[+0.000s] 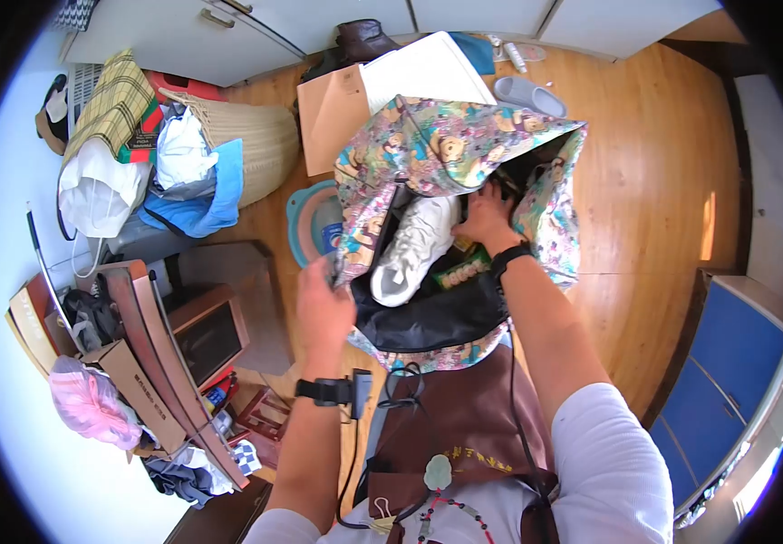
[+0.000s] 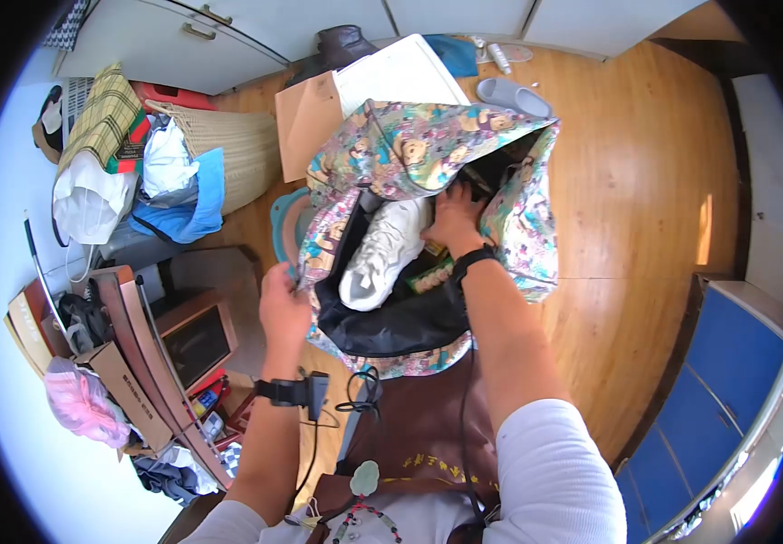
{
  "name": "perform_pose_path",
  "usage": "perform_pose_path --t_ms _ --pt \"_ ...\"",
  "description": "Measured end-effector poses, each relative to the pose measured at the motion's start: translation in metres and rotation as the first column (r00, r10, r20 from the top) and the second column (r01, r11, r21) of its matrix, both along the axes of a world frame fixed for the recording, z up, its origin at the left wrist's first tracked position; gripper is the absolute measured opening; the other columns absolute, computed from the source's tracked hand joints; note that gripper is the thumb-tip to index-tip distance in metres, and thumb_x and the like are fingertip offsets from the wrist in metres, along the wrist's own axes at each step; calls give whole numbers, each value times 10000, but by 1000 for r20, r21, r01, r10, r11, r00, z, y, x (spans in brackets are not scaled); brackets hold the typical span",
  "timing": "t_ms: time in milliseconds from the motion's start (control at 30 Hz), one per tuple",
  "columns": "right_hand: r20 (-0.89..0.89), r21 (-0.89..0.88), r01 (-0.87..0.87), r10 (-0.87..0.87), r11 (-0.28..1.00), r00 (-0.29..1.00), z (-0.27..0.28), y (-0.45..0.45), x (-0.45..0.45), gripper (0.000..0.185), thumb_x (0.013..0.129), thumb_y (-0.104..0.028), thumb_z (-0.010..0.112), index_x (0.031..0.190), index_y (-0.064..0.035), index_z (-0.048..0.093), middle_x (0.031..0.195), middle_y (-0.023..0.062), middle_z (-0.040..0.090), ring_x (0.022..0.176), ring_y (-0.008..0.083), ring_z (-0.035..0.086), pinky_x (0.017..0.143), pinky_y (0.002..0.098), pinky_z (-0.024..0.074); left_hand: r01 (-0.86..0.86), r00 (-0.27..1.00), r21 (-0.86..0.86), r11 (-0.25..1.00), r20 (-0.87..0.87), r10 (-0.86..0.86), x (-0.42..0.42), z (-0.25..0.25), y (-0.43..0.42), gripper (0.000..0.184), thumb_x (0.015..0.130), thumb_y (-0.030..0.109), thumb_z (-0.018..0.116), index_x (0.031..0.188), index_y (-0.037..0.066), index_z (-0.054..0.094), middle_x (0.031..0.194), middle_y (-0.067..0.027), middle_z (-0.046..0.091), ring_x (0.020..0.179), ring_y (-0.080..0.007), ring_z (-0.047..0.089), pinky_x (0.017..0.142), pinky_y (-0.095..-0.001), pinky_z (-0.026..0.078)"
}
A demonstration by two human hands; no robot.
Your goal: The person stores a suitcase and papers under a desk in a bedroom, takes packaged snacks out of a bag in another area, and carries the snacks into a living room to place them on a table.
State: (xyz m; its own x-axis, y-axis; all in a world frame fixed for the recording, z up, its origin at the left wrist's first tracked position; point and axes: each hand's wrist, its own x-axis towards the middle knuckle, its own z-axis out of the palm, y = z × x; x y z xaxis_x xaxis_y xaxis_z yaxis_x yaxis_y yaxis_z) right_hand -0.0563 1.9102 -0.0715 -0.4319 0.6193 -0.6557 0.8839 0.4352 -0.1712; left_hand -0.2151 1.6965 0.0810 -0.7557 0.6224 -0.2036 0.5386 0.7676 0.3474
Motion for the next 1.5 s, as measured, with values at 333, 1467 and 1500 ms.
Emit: perform_pose_path --t_ms 333,1467,1500 --pt "-149 168 -17 43 986 988 -32 -68 28 754 560 -325 806 1181 -49 479 1305 201 360 1200 368 356 891 512 398 238 917 244 940 263 -300 66 -108 116 389 730 129 663 1062 -6 511 1056 -216 524 986 -398 504 854 -424 417" --pt "-195 -316 802 -861 508 469 -33 -35 107 1047 537 -437 798 1323 54 311 1264 265 447 1219 346 402 1040 342 281 493 844 181 851 139 -518 34 -244 162 557 790 350 635 1234 44 495 1193 -147 559 1099 -299 516 924 -369 400" --pt "-233 -223 818 -844 530 484 -31 -38 102 963 575 -434 778 1290 61 365 1243 264 469 1192 350 428 1024 344 295 489 846 175 854 143 -514 36 -243 162 558 787 351 638 1231 44 497 1191 -145 560 1096 -296 517 923 -368 401"
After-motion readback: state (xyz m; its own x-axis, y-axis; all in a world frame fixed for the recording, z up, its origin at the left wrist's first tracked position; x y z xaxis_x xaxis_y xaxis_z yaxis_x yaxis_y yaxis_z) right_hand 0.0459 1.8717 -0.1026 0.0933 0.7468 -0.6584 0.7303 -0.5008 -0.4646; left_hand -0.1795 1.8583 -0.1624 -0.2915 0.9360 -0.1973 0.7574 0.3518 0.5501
